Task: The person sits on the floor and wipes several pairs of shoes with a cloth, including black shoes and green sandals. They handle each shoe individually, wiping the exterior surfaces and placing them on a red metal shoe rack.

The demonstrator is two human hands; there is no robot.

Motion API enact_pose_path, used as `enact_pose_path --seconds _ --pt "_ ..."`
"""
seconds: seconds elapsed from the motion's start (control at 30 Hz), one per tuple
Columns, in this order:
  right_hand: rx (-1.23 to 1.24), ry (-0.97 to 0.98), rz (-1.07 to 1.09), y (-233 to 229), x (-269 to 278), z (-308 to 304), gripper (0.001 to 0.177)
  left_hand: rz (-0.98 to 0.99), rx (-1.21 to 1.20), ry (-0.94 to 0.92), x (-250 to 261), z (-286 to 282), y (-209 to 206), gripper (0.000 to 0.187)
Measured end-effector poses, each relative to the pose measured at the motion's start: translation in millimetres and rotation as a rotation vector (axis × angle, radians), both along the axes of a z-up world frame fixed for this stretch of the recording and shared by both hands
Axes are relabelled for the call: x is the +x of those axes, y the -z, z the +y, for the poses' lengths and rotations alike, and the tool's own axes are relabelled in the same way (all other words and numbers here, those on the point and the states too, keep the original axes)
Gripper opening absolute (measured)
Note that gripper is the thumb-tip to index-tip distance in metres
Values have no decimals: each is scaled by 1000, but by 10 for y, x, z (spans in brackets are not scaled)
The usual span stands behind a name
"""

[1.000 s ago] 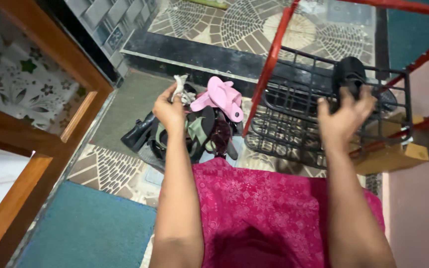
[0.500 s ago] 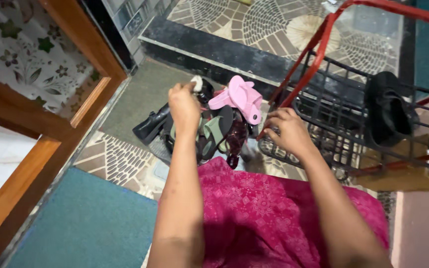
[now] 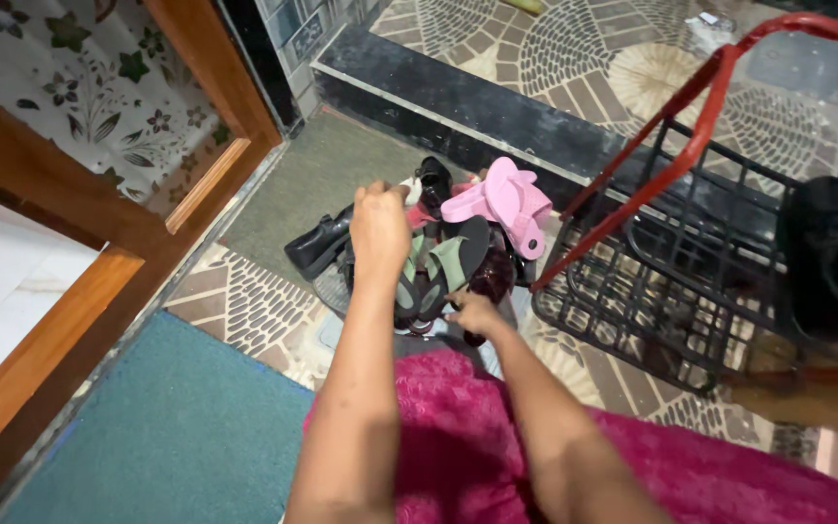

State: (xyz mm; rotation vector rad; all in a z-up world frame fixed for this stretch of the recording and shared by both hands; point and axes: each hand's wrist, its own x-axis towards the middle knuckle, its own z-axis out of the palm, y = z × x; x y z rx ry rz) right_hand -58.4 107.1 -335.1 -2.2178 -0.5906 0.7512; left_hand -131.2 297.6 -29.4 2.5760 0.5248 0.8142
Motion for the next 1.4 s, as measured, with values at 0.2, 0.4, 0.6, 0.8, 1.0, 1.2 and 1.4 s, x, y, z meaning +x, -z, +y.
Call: enact_pose_path --seconds 0.2,0.4,0.6,0.8,1.0,1.2,1.4 --pt "37 503 312 198 -207 434 56 12 28 -19 -2 40 14 29" --pt "185 1004 759 317 -78 677 42 47 15 -13 -26 12 20 27" --pt "345 1033 1014 461 47 831 26 107 84 -37 -33 10 46 22" --pt "275 996 936 380 -47 780 37 152 110 -50 -52 4 75 18" --pt "59 1020 467 93 -244 653 50 151 58 -34 13 -54 61 20" --pt "87 732 169 -284 -193 323 46 84 24 -85 152 -278 -2 53" --pt "-41 195 -371 -1291 482 -272 51 -188 -42 -43 161 -407 -41 45"
